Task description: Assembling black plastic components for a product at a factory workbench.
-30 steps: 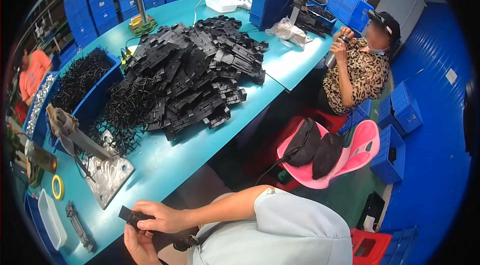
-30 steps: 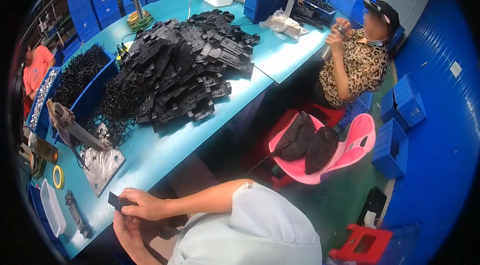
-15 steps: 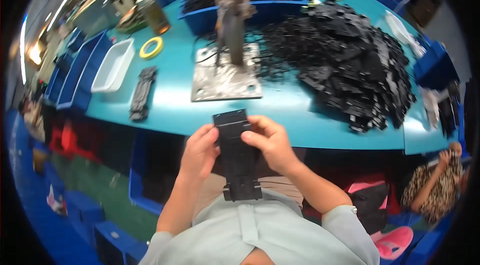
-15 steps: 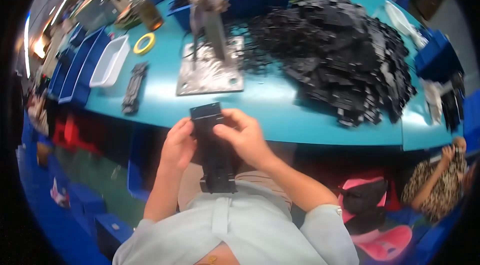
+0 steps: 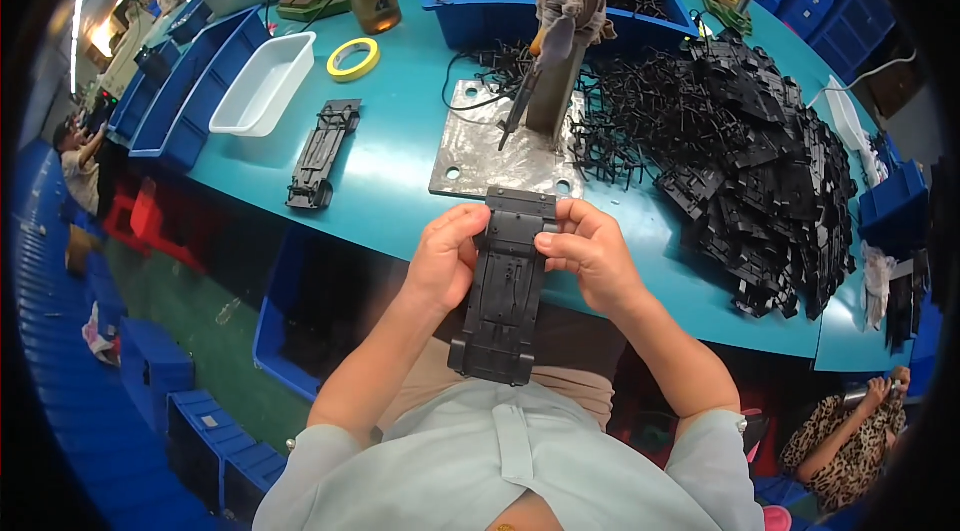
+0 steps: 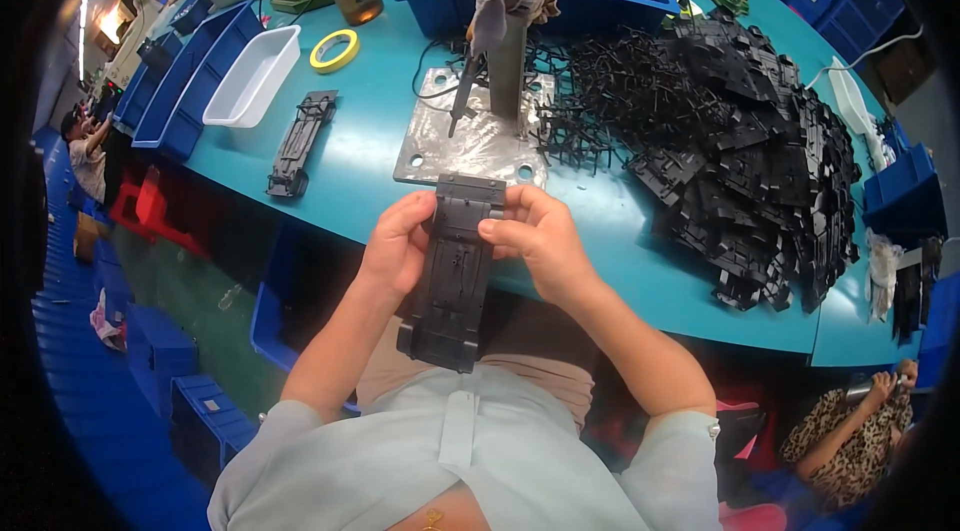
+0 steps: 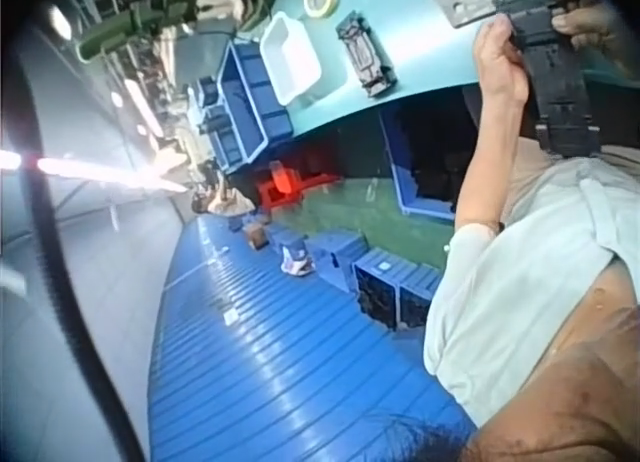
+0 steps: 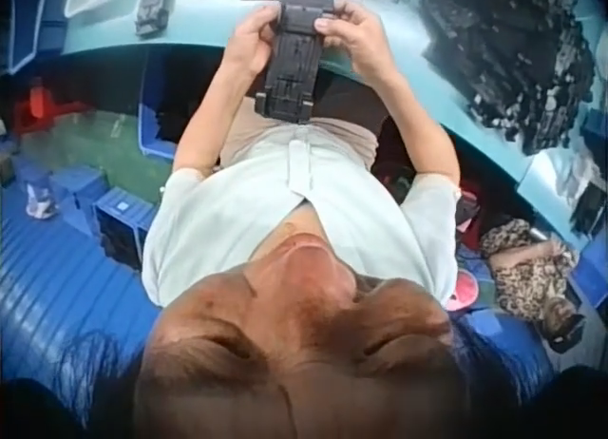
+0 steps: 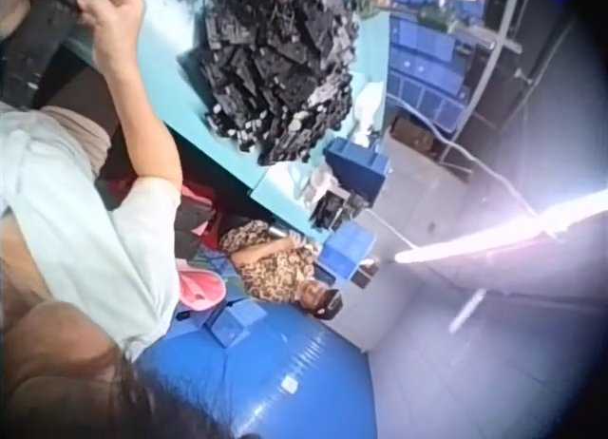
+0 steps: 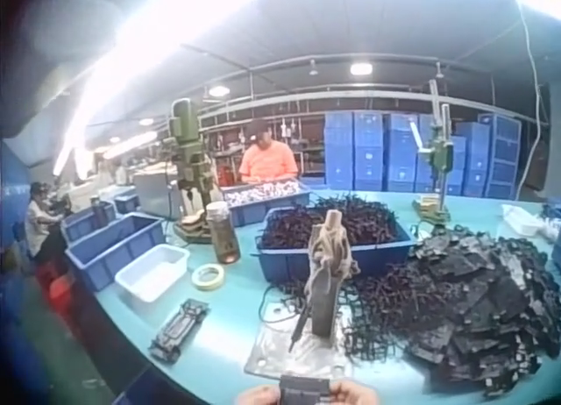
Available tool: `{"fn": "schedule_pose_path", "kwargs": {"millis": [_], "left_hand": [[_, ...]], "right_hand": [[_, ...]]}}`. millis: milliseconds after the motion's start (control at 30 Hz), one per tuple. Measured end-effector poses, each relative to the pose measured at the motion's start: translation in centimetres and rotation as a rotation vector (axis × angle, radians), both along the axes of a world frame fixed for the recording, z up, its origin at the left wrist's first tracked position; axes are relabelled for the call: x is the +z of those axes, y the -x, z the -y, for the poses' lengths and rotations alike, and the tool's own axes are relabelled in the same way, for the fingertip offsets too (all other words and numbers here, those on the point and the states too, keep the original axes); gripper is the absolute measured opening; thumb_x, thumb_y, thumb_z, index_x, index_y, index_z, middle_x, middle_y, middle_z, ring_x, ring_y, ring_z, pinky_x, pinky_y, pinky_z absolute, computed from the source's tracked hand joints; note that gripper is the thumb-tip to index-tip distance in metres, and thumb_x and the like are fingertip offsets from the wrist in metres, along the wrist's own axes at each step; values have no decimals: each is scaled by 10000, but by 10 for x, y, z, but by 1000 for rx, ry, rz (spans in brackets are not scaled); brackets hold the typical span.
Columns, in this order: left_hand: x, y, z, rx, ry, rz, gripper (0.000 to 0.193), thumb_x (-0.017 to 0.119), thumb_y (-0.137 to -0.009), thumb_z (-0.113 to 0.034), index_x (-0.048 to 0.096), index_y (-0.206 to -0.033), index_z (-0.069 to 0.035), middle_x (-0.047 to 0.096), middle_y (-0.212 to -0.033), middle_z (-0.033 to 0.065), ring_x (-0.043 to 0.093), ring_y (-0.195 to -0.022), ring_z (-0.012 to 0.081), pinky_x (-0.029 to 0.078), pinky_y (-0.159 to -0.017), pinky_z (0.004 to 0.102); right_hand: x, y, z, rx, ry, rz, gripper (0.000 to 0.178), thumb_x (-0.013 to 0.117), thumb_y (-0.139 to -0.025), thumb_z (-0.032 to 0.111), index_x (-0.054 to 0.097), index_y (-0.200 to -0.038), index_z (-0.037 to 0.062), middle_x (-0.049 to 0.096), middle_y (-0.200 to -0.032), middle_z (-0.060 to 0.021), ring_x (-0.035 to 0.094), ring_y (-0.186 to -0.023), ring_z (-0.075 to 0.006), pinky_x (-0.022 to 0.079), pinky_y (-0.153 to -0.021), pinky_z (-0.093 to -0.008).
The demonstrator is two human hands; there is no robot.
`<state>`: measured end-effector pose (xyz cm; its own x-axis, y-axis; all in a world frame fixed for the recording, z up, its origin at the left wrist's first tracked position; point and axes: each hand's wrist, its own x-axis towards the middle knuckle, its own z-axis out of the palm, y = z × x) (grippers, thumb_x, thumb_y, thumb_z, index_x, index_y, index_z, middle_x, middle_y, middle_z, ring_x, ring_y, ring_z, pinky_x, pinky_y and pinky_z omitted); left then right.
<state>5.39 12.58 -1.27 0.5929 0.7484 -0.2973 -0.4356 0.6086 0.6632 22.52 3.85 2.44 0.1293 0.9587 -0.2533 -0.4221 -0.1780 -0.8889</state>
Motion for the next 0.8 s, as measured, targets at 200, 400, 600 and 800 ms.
{"fn": "schedule_pose_path", "kwargs": {"millis": [200,400,600,800], "left_hand": [[4,0,-33,-65,-80,-14,128,589,-877,-123,613,-949,-20,616,-852,28,567,-775,93,479,-714,249],[13,-19,-48,-33,-98,-80,138,621,-863,-171,616,-925,-47,590,-787,-13,511,-647,57,418,-602,202],[-2,-16,-61,-21,-159,-110,136,644,-853,-175,605,-917,-61,554,-752,-52,445,-576,24,361,-497,188],[-5,-22,-62,-123,-108,74,167,616,-882,-179,568,-946,-33,606,-874,38,600,-769,116,525,-669,248]], "right_hand": [[6,-9,-27,76,32,7,315,701,-779,93,551,-1044,13,617,-904,-43,601,-806,-112,505,-686,-268],[1,-31,-47,147,69,24,341,721,-740,109,580,-1043,42,631,-883,-33,610,-783,-128,523,-703,-299],[-7,-26,-46,101,-48,-34,339,746,-736,125,566,-1015,57,634,-877,-22,620,-768,-108,545,-690,-279],[-11,-28,-44,61,-104,-19,330,726,-761,112,554,-1033,42,629,-906,-31,620,-785,-109,546,-680,-266]]}}
